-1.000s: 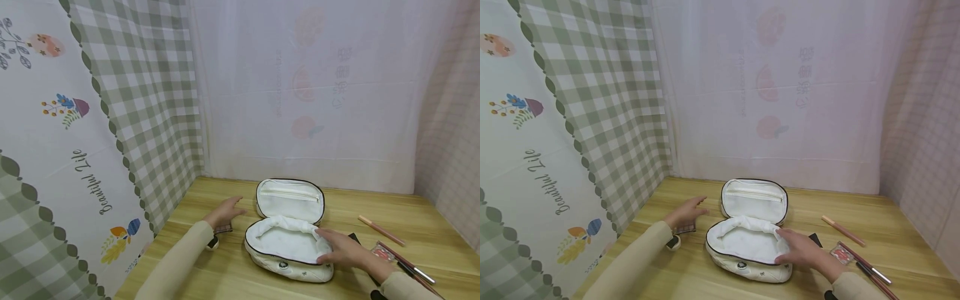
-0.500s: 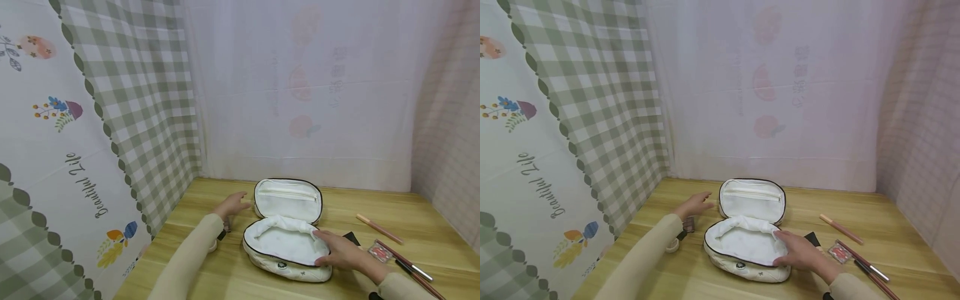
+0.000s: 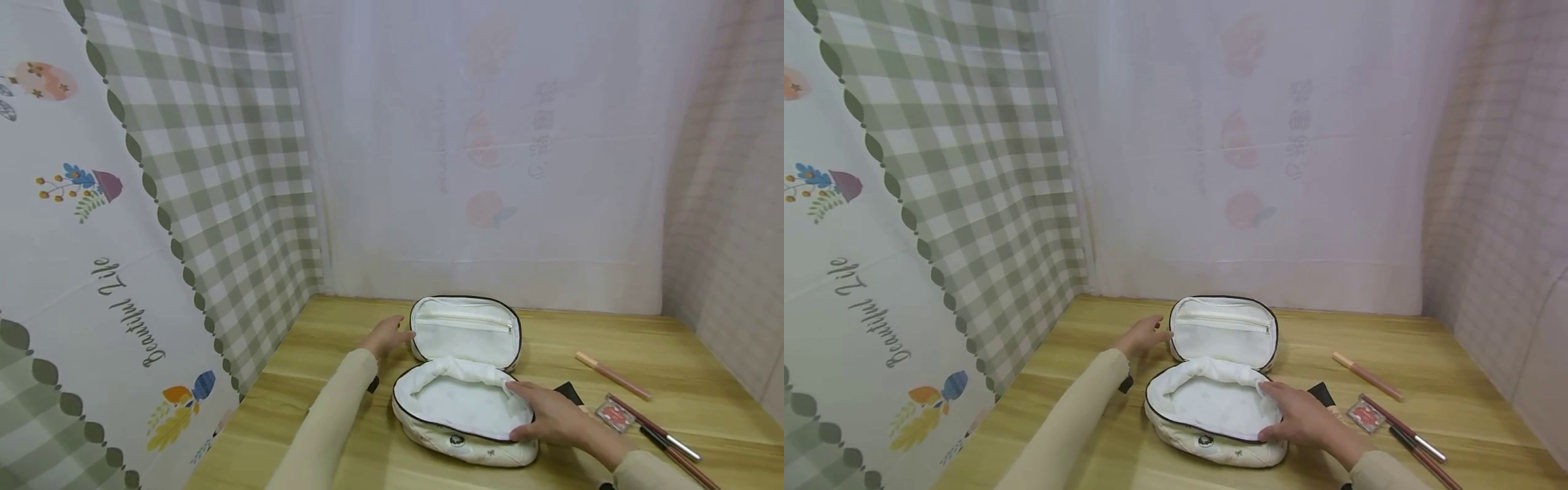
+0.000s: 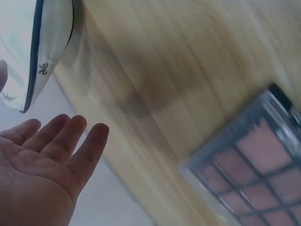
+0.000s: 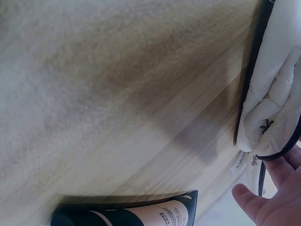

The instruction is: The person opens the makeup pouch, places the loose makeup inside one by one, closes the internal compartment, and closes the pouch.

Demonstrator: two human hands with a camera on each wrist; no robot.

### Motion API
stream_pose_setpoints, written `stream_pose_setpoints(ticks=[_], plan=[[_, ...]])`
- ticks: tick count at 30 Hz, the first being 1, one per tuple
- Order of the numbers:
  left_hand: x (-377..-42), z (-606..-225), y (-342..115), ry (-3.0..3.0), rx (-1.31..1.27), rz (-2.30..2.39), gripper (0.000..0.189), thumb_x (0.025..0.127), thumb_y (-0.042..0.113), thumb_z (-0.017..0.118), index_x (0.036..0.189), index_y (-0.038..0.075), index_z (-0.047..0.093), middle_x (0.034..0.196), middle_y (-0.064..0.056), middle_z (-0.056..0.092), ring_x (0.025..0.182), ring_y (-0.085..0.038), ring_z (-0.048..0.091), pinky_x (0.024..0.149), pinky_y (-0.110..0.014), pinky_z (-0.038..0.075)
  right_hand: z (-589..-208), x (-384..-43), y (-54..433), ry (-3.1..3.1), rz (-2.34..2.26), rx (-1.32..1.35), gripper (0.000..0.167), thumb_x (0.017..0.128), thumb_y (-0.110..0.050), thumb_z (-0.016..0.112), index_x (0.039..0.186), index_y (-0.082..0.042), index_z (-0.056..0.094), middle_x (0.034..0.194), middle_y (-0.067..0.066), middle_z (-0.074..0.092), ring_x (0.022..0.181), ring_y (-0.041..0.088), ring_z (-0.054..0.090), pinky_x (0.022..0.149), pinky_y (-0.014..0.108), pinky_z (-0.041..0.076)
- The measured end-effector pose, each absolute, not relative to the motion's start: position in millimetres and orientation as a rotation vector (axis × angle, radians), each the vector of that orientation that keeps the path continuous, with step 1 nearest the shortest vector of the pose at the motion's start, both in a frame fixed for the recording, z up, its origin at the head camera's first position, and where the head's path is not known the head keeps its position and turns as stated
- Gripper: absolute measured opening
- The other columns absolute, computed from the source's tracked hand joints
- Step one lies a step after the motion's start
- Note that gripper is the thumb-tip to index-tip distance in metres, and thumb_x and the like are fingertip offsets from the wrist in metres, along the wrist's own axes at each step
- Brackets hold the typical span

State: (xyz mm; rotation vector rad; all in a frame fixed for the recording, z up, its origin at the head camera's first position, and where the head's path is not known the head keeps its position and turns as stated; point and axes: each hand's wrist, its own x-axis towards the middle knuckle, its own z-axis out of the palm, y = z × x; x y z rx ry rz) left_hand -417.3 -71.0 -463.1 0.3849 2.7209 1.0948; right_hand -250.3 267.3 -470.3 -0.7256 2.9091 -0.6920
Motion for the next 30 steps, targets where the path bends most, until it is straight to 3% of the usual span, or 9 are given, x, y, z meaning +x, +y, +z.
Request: stream_pose_setpoints(ticks=[5, 13, 22, 26, 30], plan=[[-419.1, -468.6, -64.6, 2.638, 0.329, 1.221, 0.076, 0.099, 0.037, 0.062, 0.154, -0.002, 0.028, 0.148, -0.022, 0.044, 0.136, -0.037, 0.041, 0.108, -0.049, 0.036, -471.0, -249.3, 266.0, 2.908, -0.687, -0.727, 0.096, 0.071, -0.053, 0.084, 0.140, 0.005, 0.050, 0.136, 0.031, 0.051, 0.121, 0.046, 0.053, 0.093, 0.059, 0.044], [-416.3, -462.8, -57.3, 2.504, 0.298, 1.447, 0.074, 0.103, 0.029, 0.056, 0.157, -0.002, 0.015, 0.157, -0.023, 0.029, 0.140, -0.038, 0.035, 0.110, -0.051, 0.032, -470.7, -248.2, 260.2, 2.881, -0.709, -0.669, 0.095, 0.071, -0.050, 0.085, 0.141, 0.004, 0.050, 0.138, 0.030, 0.050, 0.123, 0.047, 0.051, 0.096, 0.061, 0.042], [-421.7, -453.5, -55.9, 2.446, 0.296, 1.575, 0.071, 0.102, 0.037, 0.055, 0.156, 0.002, 0.024, 0.143, -0.023, 0.046, 0.126, -0.037, 0.049, 0.102, -0.052, 0.041, -472.2, -249.6, 260.8, 2.895, -0.696, -0.678, 0.095, 0.070, -0.049, 0.086, 0.140, 0.005, 0.051, 0.136, 0.030, 0.052, 0.121, 0.047, 0.053, 0.095, 0.061, 0.042], [-422.1, -451.0, -55.7, 2.428, 0.319, 1.596, 0.068, 0.102, 0.042, 0.054, 0.156, 0.008, 0.029, 0.146, -0.020, 0.043, 0.129, -0.036, 0.047, 0.102, -0.052, 0.041, -474.7, -250.1, 261.7, 2.905, -0.688, -0.678, 0.095, 0.070, -0.050, 0.086, 0.139, 0.005, 0.052, 0.136, 0.029, 0.053, 0.121, 0.046, 0.053, 0.095, 0.061, 0.042], [-422.7, -446.2, -54.7, 2.441, 0.352, 1.603, 0.063, 0.102, 0.041, 0.054, 0.152, 0.007, 0.037, 0.148, -0.020, 0.043, 0.131, -0.036, 0.045, 0.101, -0.051, 0.042, -475.9, -250.6, 262.3, 2.913, -0.679, -0.680, 0.096, 0.069, -0.051, 0.086, 0.139, 0.005, 0.052, 0.135, 0.029, 0.053, 0.120, 0.046, 0.054, 0.095, 0.061, 0.043]])
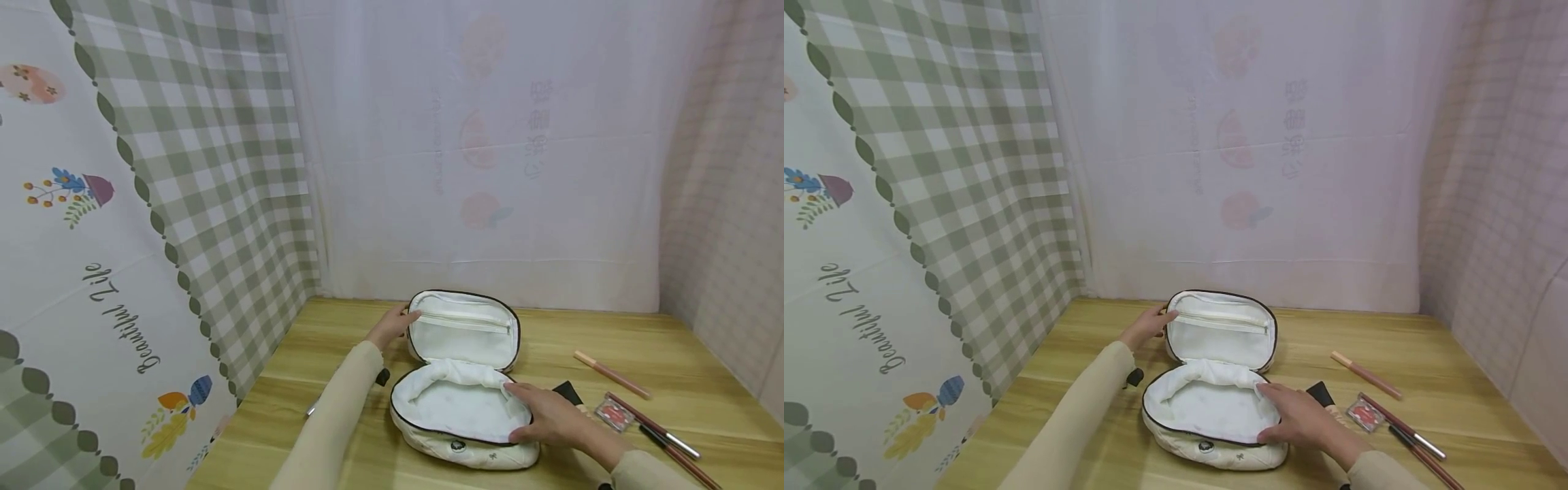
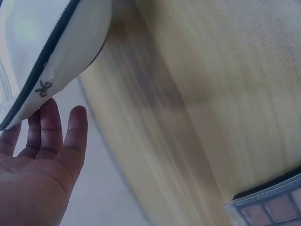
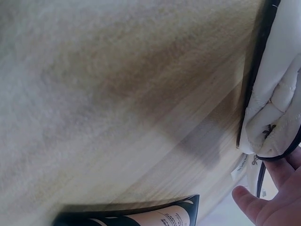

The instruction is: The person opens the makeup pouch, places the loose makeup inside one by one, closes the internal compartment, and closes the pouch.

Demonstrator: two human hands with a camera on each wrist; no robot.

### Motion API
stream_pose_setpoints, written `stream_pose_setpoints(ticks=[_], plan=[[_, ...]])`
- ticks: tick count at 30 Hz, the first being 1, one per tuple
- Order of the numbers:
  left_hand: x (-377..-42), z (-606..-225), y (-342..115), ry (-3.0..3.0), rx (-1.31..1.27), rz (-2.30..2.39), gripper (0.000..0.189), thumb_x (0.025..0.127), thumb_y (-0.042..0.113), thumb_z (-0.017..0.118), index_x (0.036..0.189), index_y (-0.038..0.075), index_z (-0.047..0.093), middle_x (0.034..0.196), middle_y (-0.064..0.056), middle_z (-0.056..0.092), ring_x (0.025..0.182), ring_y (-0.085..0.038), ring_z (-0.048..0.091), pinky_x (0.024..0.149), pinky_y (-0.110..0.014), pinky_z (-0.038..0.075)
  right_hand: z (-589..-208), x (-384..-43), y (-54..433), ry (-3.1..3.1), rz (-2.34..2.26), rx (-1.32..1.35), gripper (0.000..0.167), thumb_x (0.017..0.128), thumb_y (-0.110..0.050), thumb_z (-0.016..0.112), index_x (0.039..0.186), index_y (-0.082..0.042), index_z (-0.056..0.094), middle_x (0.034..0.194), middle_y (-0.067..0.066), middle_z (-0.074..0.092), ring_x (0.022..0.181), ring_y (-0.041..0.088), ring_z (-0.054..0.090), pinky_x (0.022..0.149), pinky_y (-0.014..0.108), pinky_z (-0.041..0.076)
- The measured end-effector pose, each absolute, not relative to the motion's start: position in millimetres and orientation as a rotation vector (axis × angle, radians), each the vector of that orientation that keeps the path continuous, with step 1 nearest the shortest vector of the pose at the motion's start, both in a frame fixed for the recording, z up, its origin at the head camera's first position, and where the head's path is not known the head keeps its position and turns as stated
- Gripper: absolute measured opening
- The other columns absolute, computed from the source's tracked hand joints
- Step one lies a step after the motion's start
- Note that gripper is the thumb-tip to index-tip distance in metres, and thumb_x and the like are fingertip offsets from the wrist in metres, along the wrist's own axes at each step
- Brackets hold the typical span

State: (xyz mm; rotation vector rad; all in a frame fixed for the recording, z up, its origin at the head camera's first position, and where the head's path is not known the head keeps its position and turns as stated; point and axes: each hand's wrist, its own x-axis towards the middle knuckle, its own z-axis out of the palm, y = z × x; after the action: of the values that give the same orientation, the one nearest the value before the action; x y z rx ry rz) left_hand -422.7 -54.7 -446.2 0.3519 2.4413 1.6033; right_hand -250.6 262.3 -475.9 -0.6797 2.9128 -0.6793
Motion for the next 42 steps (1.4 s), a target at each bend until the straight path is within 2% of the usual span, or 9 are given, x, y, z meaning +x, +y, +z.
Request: stream_pose_setpoints(ticks=[5, 11, 15, 23, 28, 32, 38, 42], plan=[[-426.9, -436.6, -54.2, 2.473, 0.404, 1.624, 0.049, 0.102, 0.037, 0.057, 0.138, 0.005, 0.053, 0.136, -0.015, 0.054, 0.122, -0.031, 0.052, 0.095, -0.047, 0.046, -474.9, -251.3, 261.8, 2.906, -0.673, -0.670, 0.096, 0.069, -0.050, 0.086, 0.139, 0.005, 0.052, 0.136, 0.029, 0.053, 0.120, 0.046, 0.054, 0.095, 0.061, 0.042], [-430.4, -422.7, -53.9, 2.479, 0.486, 1.600, 0.049, 0.102, 0.037, 0.057, 0.142, 0.008, 0.052, 0.133, -0.014, 0.056, 0.120, -0.029, 0.055, 0.098, -0.047, 0.046, -474.2, -254.2, 261.1, 2.885, -0.687, -0.656, 0.096, 0.069, -0.050, 0.087, 0.140, 0.005, 0.051, 0.136, 0.029, 0.053, 0.121, 0.047, 0.053, 0.096, 0.062, 0.042], [-430.9, -415.7, -55.4, 2.503, 0.558, 1.562, 0.042, 0.103, 0.031, 0.055, 0.139, 0.008, 0.056, 0.130, -0.013, 0.059, 0.119, -0.028, 0.055, 0.098, -0.045, 0.046, -472.7, -255.2, 259.7, 2.892, -0.681, -0.693, 0.096, 0.069, -0.050, 0.086, 0.139, 0.005, 0.051, 0.134, 0.029, 0.054, 0.120, 0.046, 0.054, 0.095, 0.061, 0.042], [-428.7, -406.4, -57.0, 2.610, 0.658, 1.450, 0.024, 0.102, 0.014, 0.057, 0.121, 0.002, 0.064, 0.115, -0.010, 0.064, 0.106, -0.022, 0.058, 0.091, -0.037, 0.048, -464.5, -255.0, 259.5, 2.936, -0.672, -0.774, 0.093, 0.072, -0.048, 0.085, 0.140, 0.005, 0.051, 0.132, 0.028, 0.056, 0.117, 0.045, 0.056, 0.093, 0.059, 0.044], [-426.3, -402.2, -61.3, 2.651, 0.713, 1.336, 0.026, 0.102, 0.009, 0.056, 0.125, 0.001, 0.063, 0.111, -0.010, 0.064, 0.098, -0.018, 0.056, 0.083, -0.032, 0.048, -455.4, -256.1, 264.4, 2.989, -0.724, -0.832, 0.080, 0.079, -0.045, 0.082, 0.137, 0.002, 0.054, 0.129, 0.023, 0.061, 0.114, 0.043, 0.059, 0.089, 0.057, 0.047], [-423.8, -399.4, -64.8, 2.658, 0.732, 1.292, 0.029, 0.102, 0.011, 0.056, 0.130, 0.003, 0.062, 0.112, -0.009, 0.064, 0.096, -0.016, 0.055, 0.081, -0.031, 0.048, -443.7, -260.1, 279.1, 3.001, -0.814, -0.767, 0.071, 0.088, -0.040, 0.075, 0.137, 0.006, 0.052, 0.130, 0.029, 0.057, 0.116, 0.048, 0.056, 0.091, 0.060, 0.046], [-423.9, -397.6, -66.0, 2.681, 0.769, 1.264, 0.020, 0.100, 0.017, 0.062, 0.113, 0.002, 0.067, 0.101, -0.007, 0.064, 0.089, -0.014, 0.054, 0.078, -0.030, 0.047, -429.9, -273.4, 319.8, 3.092, -0.766, -0.596, 0.070, 0.093, -0.036, 0.069, 0.137, 0.013, 0.047, 0.131, 0.037, 0.052, 0.113, 0.054, 0.054, 0.088, 0.063, 0.045], [-421.9, -395.6, -64.9, 2.698, 0.761, 1.266, 0.018, 0.099, 0.013, 0.063, 0.113, 0.003, 0.067, 0.100, -0.005, 0.064, 0.090, -0.015, 0.055, 0.080, -0.029, 0.047, -427.1, -281.1, 353.4, 3.137, -0.659, -0.481, 0.070, 0.095, -0.038, 0.066, 0.135, 0.017, 0.047, 0.126, 0.041, 0.053, 0.104, 0.054, 0.058, 0.080, 0.063, 0.047]])
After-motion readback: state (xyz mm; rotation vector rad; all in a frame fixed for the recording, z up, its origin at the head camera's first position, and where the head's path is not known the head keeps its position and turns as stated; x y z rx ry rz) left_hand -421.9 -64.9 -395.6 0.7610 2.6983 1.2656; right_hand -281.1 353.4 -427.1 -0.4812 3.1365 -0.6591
